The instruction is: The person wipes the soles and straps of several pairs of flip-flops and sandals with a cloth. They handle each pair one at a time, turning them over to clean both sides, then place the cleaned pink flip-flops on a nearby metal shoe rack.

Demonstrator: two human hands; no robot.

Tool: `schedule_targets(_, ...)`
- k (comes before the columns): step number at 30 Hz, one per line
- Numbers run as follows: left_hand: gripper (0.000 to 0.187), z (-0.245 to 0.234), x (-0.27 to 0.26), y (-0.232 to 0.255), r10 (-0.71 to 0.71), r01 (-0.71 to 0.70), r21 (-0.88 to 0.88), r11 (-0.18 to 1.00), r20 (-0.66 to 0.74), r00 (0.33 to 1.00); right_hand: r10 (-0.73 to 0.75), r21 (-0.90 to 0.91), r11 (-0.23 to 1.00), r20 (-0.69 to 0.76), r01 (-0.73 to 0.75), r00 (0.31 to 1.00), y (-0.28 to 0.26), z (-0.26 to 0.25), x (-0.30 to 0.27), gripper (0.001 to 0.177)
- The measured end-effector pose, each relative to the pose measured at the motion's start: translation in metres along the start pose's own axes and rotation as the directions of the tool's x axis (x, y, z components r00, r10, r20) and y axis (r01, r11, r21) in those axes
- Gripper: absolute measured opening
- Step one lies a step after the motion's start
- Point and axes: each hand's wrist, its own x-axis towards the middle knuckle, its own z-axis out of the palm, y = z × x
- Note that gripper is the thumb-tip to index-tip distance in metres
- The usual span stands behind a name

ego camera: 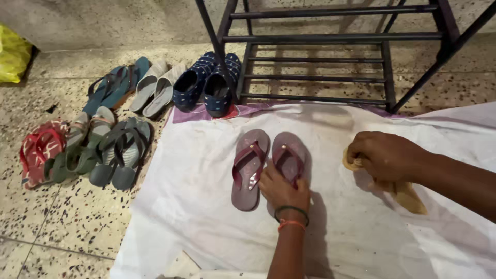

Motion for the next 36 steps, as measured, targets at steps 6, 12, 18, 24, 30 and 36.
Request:
schedule_targets(6, 0.083, -0.007, 0.008, -0.005, -0.047, 0.048, 0.114, 0.992, -0.007, 0.999, -0.164, -0.229, 0.961, -0.007, 0.158, 0.986, -0.017, -0.004, 0.0, 0.034)
schedule_targets(12, 0.077, -0.005, 0.015, 0.014, 0.013, -0.012, 0.022, 1.0, -0.036, 0.999, -0.225, -0.253, 0.946, -0.055, 0.204, 0.973, -0.022, -0.008, 0.005, 0.029)
schedule_targets(18, 0.078, 0.0, 0.015, 0.04, 0.128, -0.131, -0.06, 0.99, -0.052, 0.99, -0.277, -0.179, 0.952, -0.165, 0.248, 0.947, -0.009, -0.02, 0.016, 0.025)
schedule_targets(24, 0.082, 0.003, 0.018, 0.045, 0.175, -0.178, -0.046, 0.983, -0.068, 0.982, -0.203, -0.128, 0.975, -0.16, 0.183, 0.966, -0.002, -0.024, 0.015, 0.025)
schedule_targets(30, 0.07, 0.011, 0.015, 0.03, 0.03, -0.029, 0.01, 1.0, -0.052, 0.998, -0.14, -0.085, 0.988, -0.117, 0.131, 0.983, -0.002, -0.019, 0.004, 0.025)
schedule_targets(36, 0.081, 0.016, 0.019, 0.0, -0.161, 0.182, 0.107, 0.977, -0.182, 0.97, -0.082, -0.127, 0.989, -0.038, 0.076, 0.996, -0.007, -0.017, 0.005, 0.021)
